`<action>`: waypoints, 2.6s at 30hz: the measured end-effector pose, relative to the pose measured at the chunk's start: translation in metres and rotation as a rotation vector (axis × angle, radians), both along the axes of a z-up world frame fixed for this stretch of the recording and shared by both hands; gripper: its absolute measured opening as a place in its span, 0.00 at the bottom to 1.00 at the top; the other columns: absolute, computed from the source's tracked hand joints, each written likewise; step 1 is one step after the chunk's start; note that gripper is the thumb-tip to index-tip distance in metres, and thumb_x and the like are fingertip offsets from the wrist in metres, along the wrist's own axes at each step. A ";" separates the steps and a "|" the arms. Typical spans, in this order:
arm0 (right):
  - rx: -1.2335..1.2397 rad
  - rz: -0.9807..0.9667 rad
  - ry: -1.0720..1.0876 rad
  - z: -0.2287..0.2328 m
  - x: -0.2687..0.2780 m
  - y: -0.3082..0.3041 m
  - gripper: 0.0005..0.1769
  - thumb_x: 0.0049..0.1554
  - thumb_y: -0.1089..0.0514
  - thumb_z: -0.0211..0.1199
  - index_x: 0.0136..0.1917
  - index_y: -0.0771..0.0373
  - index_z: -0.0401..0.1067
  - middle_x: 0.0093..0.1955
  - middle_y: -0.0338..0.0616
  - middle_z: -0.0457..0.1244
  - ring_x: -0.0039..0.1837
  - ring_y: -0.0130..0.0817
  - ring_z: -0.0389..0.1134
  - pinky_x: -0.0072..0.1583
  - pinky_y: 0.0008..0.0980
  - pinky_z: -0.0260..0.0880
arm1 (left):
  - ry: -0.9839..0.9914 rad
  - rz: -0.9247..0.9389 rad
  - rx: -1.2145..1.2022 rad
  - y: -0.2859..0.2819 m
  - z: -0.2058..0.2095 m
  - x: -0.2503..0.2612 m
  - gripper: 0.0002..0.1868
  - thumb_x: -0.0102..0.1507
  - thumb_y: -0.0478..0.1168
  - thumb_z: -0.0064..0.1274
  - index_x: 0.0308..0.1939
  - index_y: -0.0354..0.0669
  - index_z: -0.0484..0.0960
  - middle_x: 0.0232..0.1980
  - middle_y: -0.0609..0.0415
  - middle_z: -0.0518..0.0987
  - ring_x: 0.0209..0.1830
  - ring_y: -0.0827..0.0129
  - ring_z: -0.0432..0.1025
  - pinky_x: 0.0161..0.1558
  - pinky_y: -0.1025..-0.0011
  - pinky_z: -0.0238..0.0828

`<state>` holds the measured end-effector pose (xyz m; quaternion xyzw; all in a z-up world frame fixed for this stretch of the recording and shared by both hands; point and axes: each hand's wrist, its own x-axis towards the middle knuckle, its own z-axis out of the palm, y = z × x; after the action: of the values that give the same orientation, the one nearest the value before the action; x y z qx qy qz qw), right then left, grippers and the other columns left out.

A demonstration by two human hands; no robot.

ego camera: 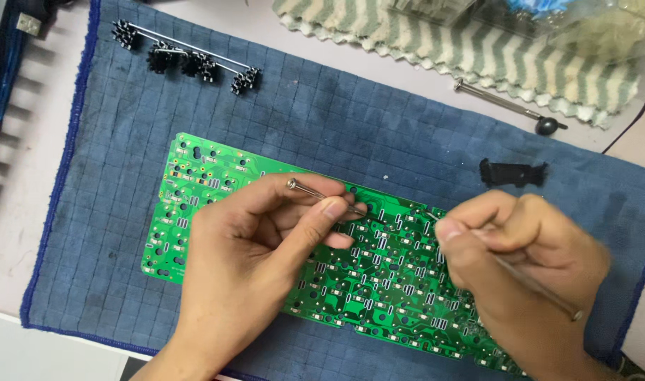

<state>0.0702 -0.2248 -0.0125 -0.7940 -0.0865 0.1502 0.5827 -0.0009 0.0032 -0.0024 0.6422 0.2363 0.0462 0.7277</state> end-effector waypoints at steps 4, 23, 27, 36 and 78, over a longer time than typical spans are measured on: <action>0.215 -0.151 0.066 -0.002 0.006 0.009 0.24 0.65 0.76 0.61 0.41 0.53 0.53 0.35 0.53 0.61 0.28 0.28 0.53 0.30 0.27 0.49 | 0.006 0.000 -0.003 0.001 0.000 0.000 0.09 0.70 0.37 0.65 0.52 0.37 0.92 0.45 0.45 0.98 0.36 0.66 0.94 0.45 0.78 0.95; -0.390 0.335 -0.733 0.038 0.050 -0.031 0.11 0.60 0.71 0.81 0.43 0.67 0.79 0.49 0.51 0.75 0.59 0.43 0.79 0.68 0.38 0.77 | -0.028 0.040 -0.164 0.002 -0.005 0.000 0.09 0.69 0.36 0.65 0.49 0.32 0.92 0.41 0.40 0.98 0.43 0.64 0.94 0.47 0.73 0.98; -0.228 0.571 -0.585 0.039 0.032 -0.017 0.17 0.56 0.61 0.79 0.33 0.56 0.70 0.41 0.39 0.76 0.48 0.26 0.85 0.50 0.21 0.79 | 0.005 0.016 -0.218 0.007 -0.004 -0.001 0.11 0.69 0.38 0.66 0.50 0.34 0.93 0.44 0.42 0.98 0.42 0.64 0.94 0.49 0.73 0.96; -0.271 0.787 -0.687 0.049 0.042 0.015 0.29 0.59 0.64 0.76 0.33 0.57 0.54 0.45 0.40 0.79 0.46 0.30 0.80 0.50 0.26 0.79 | -0.098 0.004 -0.185 0.007 -0.009 -0.003 0.09 0.70 0.37 0.64 0.51 0.34 0.90 0.43 0.44 0.96 0.38 0.67 0.92 0.46 0.75 0.96; 0.181 -0.106 -0.036 -0.001 -0.003 0.006 0.16 0.59 0.75 0.69 0.45 0.59 0.65 0.43 0.51 0.66 0.42 0.27 0.63 0.40 0.24 0.58 | -0.057 0.013 0.020 0.003 -0.008 -0.002 0.10 0.70 0.37 0.64 0.51 0.35 0.92 0.45 0.46 0.98 0.37 0.67 0.95 0.42 0.77 0.99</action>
<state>0.0667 -0.2186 -0.0131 -0.7440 -0.0682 0.0962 0.6577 -0.0029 0.0058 -0.0109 0.6463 0.2194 0.0716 0.7274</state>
